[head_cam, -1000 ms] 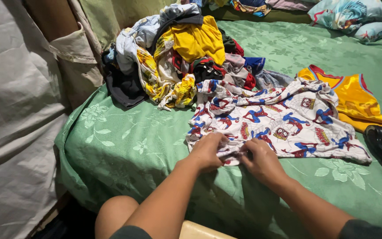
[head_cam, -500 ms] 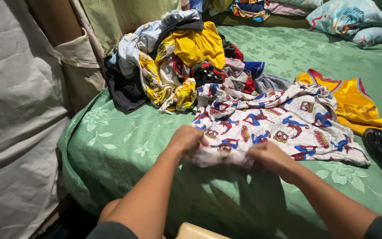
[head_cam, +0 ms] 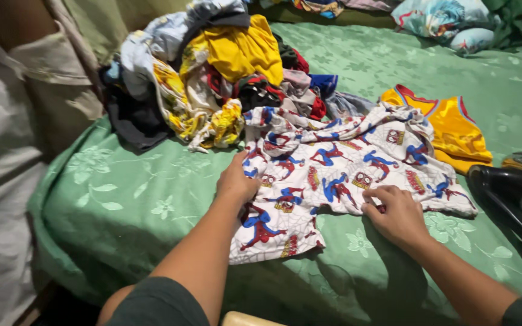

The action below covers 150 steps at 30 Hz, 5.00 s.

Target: The person irons a white shirt with a Spider-Man print on a bed, then folds it. They then pick up a dark blue shirt with a print, unfold it, and lay it flat on the bed.

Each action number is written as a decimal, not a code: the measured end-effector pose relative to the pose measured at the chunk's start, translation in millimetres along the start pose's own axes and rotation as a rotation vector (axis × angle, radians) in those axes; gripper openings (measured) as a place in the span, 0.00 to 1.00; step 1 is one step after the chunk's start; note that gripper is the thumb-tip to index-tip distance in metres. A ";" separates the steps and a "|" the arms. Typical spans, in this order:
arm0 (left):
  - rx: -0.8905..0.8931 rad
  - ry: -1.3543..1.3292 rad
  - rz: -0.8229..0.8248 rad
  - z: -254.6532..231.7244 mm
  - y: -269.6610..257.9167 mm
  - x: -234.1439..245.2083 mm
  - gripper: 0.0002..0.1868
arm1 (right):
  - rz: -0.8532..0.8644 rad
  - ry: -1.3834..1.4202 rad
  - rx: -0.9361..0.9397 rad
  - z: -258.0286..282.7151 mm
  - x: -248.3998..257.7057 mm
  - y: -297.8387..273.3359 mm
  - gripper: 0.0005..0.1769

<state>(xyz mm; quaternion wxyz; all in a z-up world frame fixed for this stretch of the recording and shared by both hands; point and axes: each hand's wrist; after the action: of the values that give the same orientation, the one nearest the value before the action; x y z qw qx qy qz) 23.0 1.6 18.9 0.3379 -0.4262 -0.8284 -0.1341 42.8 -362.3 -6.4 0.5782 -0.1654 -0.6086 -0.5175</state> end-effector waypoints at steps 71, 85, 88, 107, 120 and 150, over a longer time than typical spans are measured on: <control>-0.307 0.178 -0.090 -35.2 36.1 -53.1 0.37 | -0.033 -0.073 -0.167 -84.6 -10.0 60.8 0.15; 0.082 0.475 0.027 -60.2 11.0 2.9 0.21 | 0.869 0.157 -0.446 -78.1 43.8 94.2 0.14; 0.013 0.237 -0.167 -60.9 16.7 -0.2 0.18 | 0.568 0.306 -0.318 -91.4 21.1 110.4 0.17; -0.331 -0.279 -0.435 -77.3 111.1 -6.7 0.16 | 0.139 0.264 -0.371 -112.4 -41.0 232.4 0.14; -0.368 -0.069 -0.248 -97.2 107.8 -74.8 0.44 | 0.018 0.375 -0.051 -83.8 -26.1 192.3 0.47; -0.660 0.274 -0.144 -37.4 -66.7 -66.9 0.12 | -0.537 -0.247 -0.629 -199.5 29.9 7.8 0.07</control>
<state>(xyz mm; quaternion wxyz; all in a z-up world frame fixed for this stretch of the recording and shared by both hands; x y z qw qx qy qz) 13.8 -98.8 5.8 0.2798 -0.4310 -0.7153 -0.4736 147.1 -534.8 -17.6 0.2672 -0.2298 -0.5074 -0.7864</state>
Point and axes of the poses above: each hand's wrist, its own y-axis towards the middle knuckle, its own x-axis out of the back of the hand, z = x × y, and after that the axes turned 12 degrees about x, right-handed
